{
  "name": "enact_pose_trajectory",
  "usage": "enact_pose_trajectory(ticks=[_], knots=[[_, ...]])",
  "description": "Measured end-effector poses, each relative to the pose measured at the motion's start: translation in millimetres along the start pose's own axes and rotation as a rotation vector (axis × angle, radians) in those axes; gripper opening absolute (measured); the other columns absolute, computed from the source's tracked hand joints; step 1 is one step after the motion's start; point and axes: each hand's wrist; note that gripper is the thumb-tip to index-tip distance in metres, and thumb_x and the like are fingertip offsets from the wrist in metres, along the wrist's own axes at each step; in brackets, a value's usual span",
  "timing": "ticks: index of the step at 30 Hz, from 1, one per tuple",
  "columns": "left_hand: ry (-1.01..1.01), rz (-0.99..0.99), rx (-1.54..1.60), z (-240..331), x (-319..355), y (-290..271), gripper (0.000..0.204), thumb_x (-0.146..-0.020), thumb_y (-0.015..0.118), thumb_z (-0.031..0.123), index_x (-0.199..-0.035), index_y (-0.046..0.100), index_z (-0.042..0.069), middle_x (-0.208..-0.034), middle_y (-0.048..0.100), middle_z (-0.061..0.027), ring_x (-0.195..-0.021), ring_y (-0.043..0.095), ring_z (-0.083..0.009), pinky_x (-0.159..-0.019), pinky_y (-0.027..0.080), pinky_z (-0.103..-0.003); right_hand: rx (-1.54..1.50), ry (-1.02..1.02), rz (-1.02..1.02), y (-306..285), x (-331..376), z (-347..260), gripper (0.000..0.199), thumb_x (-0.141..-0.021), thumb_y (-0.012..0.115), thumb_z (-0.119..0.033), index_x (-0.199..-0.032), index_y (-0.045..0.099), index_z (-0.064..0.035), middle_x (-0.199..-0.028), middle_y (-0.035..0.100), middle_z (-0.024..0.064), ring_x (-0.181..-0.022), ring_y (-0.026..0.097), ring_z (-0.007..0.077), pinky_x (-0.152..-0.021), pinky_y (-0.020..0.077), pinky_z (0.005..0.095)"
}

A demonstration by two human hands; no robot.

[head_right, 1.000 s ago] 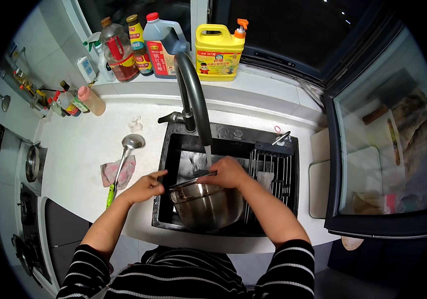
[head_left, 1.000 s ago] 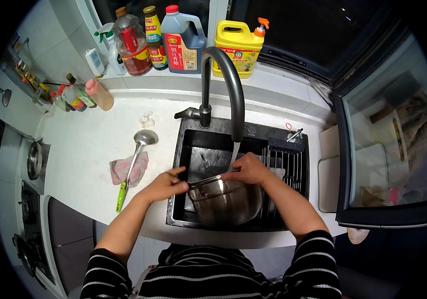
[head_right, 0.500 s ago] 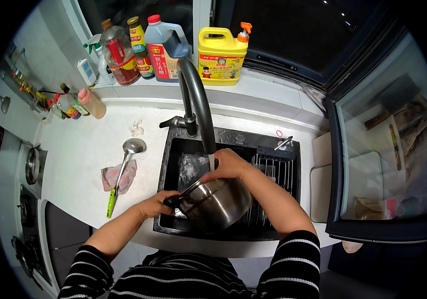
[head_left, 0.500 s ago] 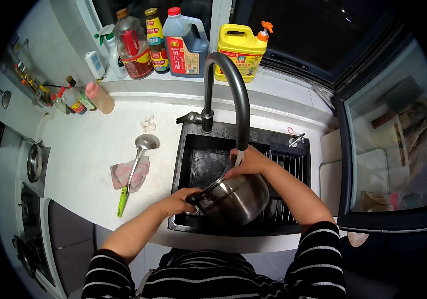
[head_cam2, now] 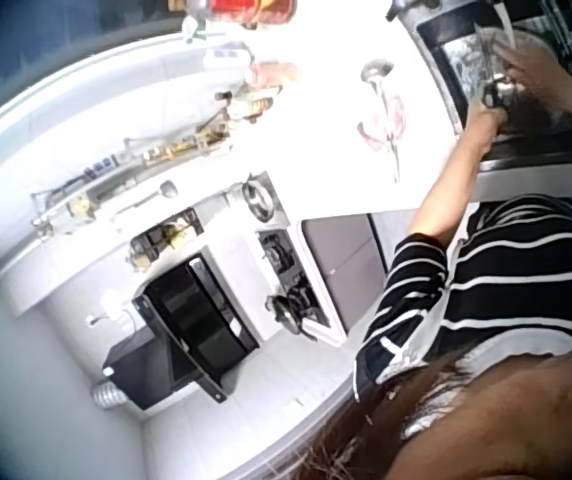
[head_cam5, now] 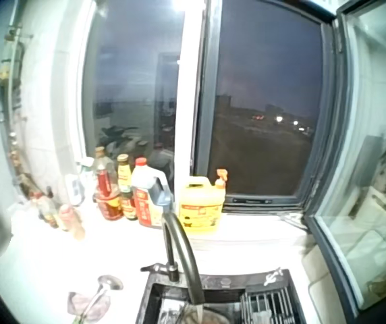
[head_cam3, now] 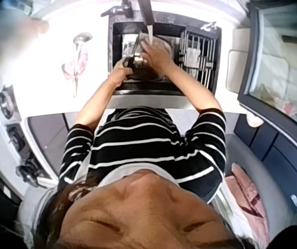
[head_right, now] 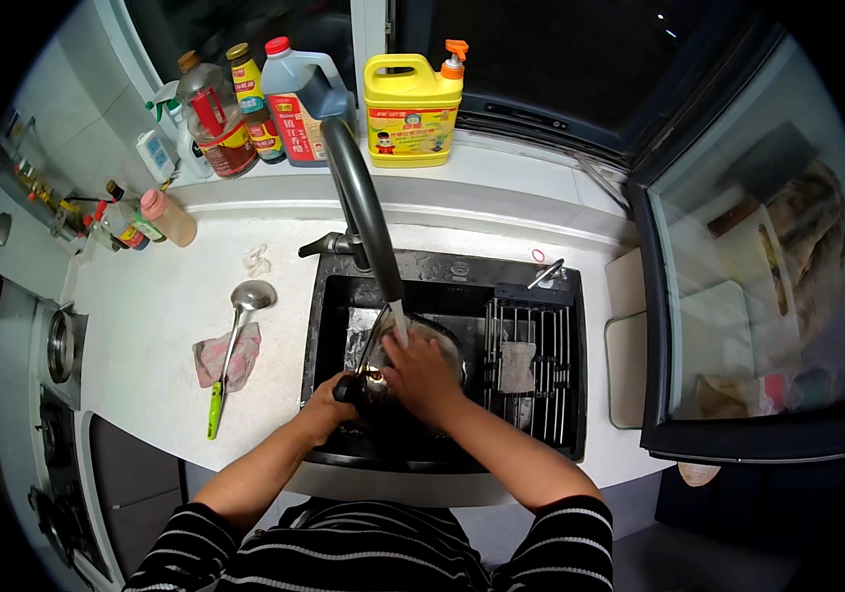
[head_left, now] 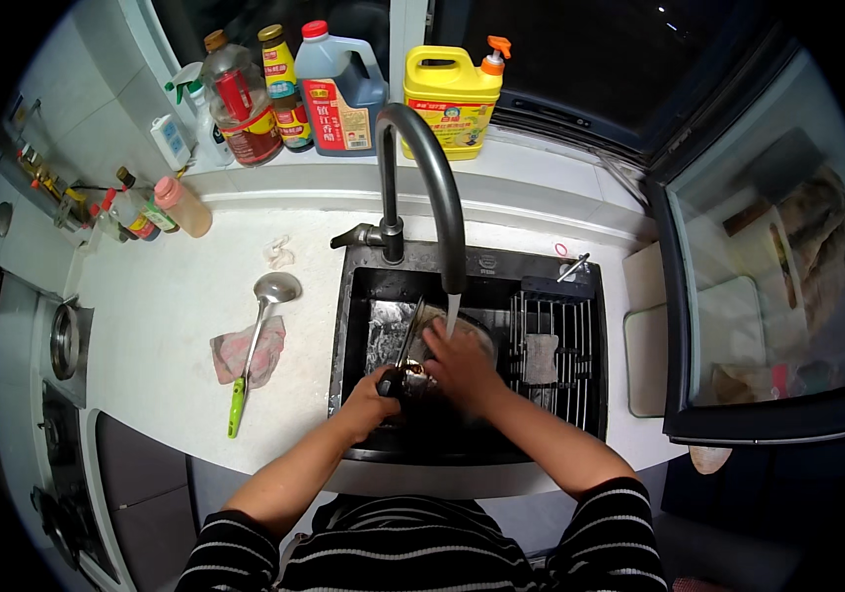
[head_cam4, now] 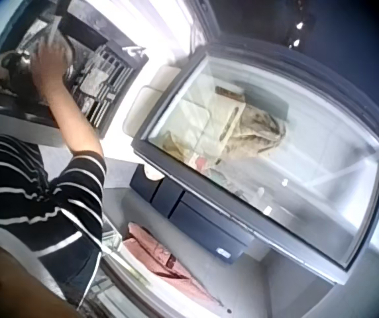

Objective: The person washes a pot, a lid, and a ladle by hand in a sink using a cloth, then places the pot and lid on a stove, hangs the ladle on a wall hook, and wipes the sink area.

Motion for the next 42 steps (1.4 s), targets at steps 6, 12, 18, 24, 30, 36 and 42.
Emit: enact_pose_trajectory(ticks=[6, 12, 18, 24, 30, 36, 42], knots=[[0.099, -0.057, -0.185, 0, 16, 17, 0.055, -0.064, 0.054, -0.009, -0.118, 0.053, 0.002, -0.1, 0.059, -0.004, -0.094, 0.055, -0.0141, -0.084, 0.043, -0.025, -0.246, 0.16, -0.075, 26, -20, 70, 0.036, -0.09, 0.048, -0.023, -0.12, 0.055, -0.0041, -0.12, 0.056, 0.0162, -0.118, 0.046, 0.036, -0.102, 0.0346, 0.0412], [0.046, 0.028, 0.062, -7, 3, 18, 0.047, -0.062, 0.055, -0.009, -0.108, 0.057, 0.0, -0.082, 0.057, -0.0001, -0.071, 0.052, -0.01, -0.065, 0.042, -0.022, 0.02, 0.081, -0.005, 0, 9, -14, 0.033, -0.088, 0.047, -0.019, -0.116, 0.057, -0.0047, -0.117, 0.056, 0.0159, -0.114, 0.047, 0.0345, -0.093, 0.0403, 0.0456], [0.074, 0.026, -0.016, -8, -2, 23, 0.042, -0.062, 0.054, -0.008, -0.104, 0.059, 0.001, -0.081, 0.057, 0.0001, -0.071, 0.052, -0.0103, -0.063, 0.042, -0.023, -0.092, 0.293, -0.178, 16, -16, 34, 0.036, -0.089, 0.043, -0.023, -0.118, 0.056, -0.0069, -0.119, 0.057, 0.0151, -0.116, 0.049, 0.0332, -0.097, 0.0368, 0.0525], [-0.003, 0.076, 0.097, 7, -8, 23, 0.039, -0.061, 0.052, -0.012, -0.099, 0.057, -0.004, -0.08, 0.06, -0.0059, -0.068, 0.059, -0.0162, -0.063, 0.048, -0.027, -0.01, 0.301, 0.018, 29, 10, 17, 0.038, -0.087, 0.05, -0.023, -0.121, 0.054, -0.0076, -0.12, 0.056, 0.0145, -0.115, 0.048, 0.0326, -0.094, 0.0372, 0.0527], [-0.1, 0.136, 0.213, 8, -28, 27, 0.026, -0.062, 0.054, -0.006, -0.087, 0.058, -0.001, -0.07, 0.058, -0.0046, -0.057, 0.054, -0.0144, -0.051, 0.043, -0.027, 0.042, 0.038, 0.215, 44, 52, -12, 0.037, -0.079, 0.057, -0.01, -0.117, 0.057, -0.0077, -0.121, 0.055, 0.0125, -0.113, 0.048, 0.0333, -0.089, 0.0408, 0.0494], [-0.069, 0.077, 0.203, 20, -30, 37, 0.026, -0.062, 0.053, -0.007, -0.087, 0.057, -0.001, -0.073, 0.059, -0.0063, -0.059, 0.056, -0.0167, -0.054, 0.046, -0.028, -0.056, 0.017, 0.318, 45, 29, 10, 0.028, -0.076, 0.06, -0.008, -0.103, 0.065, -0.0078, -0.105, 0.063, 0.0118, -0.097, 0.058, 0.0301, -0.088, 0.043, 0.0406], [-0.033, 0.103, 0.174, 18, -25, 48, 0.032, -0.062, 0.049, -0.009, -0.093, 0.055, -0.004, -0.077, 0.06, -0.0093, -0.065, 0.061, -0.0195, -0.059, 0.053, -0.031, -0.246, 0.068, 0.369, 18, 15, 6, 0.02, -0.072, 0.062, -0.006, -0.09, 0.069, -0.0054, -0.091, 0.068, 0.0106, -0.089, 0.057, 0.0282, -0.076, 0.0477, 0.037]])
Point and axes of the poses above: each hand's wrist, its own x-axis away from the middle knuckle, its own y-axis out of the palm, z = x × y
